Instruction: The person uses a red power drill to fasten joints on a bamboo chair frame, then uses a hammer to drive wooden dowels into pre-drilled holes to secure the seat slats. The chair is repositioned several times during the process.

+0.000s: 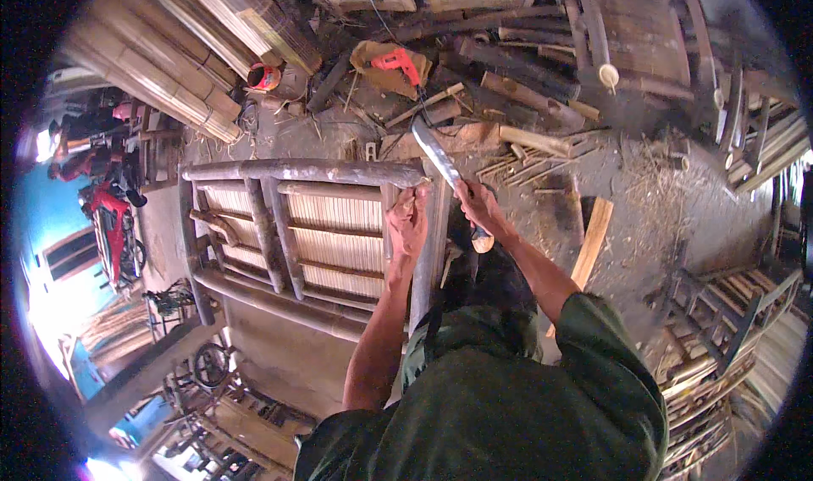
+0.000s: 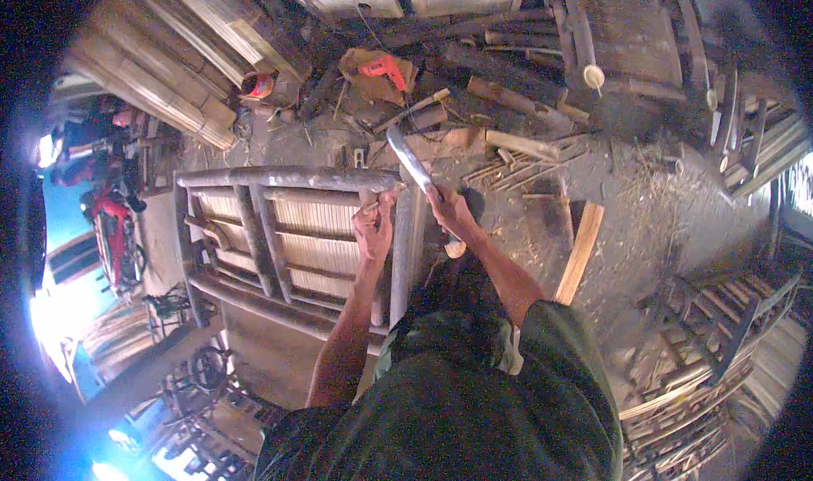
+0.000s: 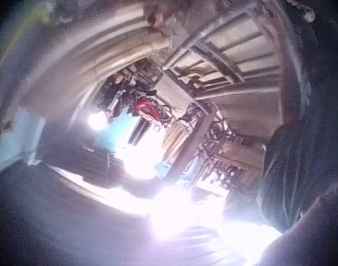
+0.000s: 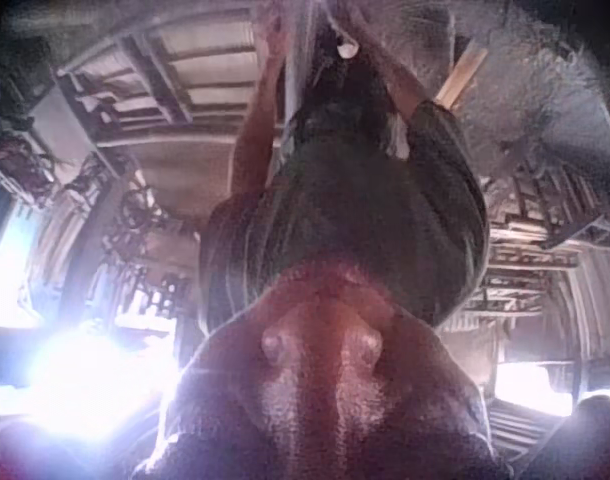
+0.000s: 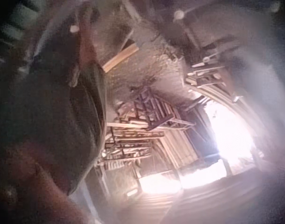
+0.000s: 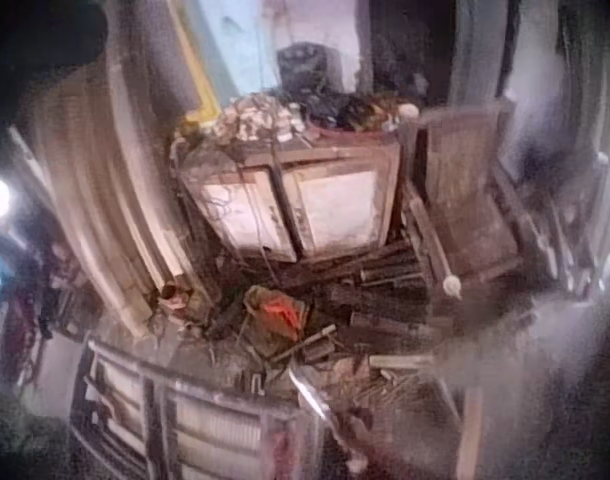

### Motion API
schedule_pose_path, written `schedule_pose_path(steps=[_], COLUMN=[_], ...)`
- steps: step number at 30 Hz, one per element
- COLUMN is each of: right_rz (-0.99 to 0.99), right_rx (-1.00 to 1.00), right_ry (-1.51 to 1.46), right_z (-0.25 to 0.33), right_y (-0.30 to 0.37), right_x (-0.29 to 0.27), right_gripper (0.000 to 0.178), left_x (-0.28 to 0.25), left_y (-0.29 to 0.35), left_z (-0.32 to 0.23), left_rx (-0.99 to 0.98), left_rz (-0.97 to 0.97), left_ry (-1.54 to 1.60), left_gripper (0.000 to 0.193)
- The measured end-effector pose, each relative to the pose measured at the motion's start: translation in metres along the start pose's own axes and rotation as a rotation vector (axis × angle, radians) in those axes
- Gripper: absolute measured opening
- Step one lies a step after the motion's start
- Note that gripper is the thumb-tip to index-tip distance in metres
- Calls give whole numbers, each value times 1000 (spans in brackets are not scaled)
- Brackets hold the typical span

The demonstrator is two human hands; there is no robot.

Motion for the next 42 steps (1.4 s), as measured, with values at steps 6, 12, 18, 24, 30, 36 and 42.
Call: schedule_pose_path(steps=[6,12,18,24,30,36,42], right_rz=[-166,-257,-369,-242,-307,-202,-227], right_rx=[-76,-389,-358,-326,-641,-188,-473], right_ry=[61,448,355,641,65,286,49], right_z=[5,-63,22,-25,-29,-36,-77], right_y=[-38,-60,-25,-41,-54,-50,-49], right_x=[0,23,5,23,4,28,42], right_gripper=[50,40,32,22,35,36,33], left_x=[-5,5,-1,-15,-16,-31,-34], left_y=[5,-4,1,20,39,85,78], left_z=[-1,-3,0,13,17,80,86], left_rx=[2,5,-57,-108,-93,-255,-342], left_rz=[-6,18,13,-17,-95,-338,-409], left_ry=[56,113,87,225,222,579,684], left_gripper=[26,31,30,31,34,40,39])
Point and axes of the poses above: each hand's wrist, its own y-axis away from the middle knuckle, its own x-axis out of the palm, z = x × y, the point moved 5 cm from there along -y, towards the middle knuckle, and after that the axes turned 3 degrees about y, right-handed, at the moved point
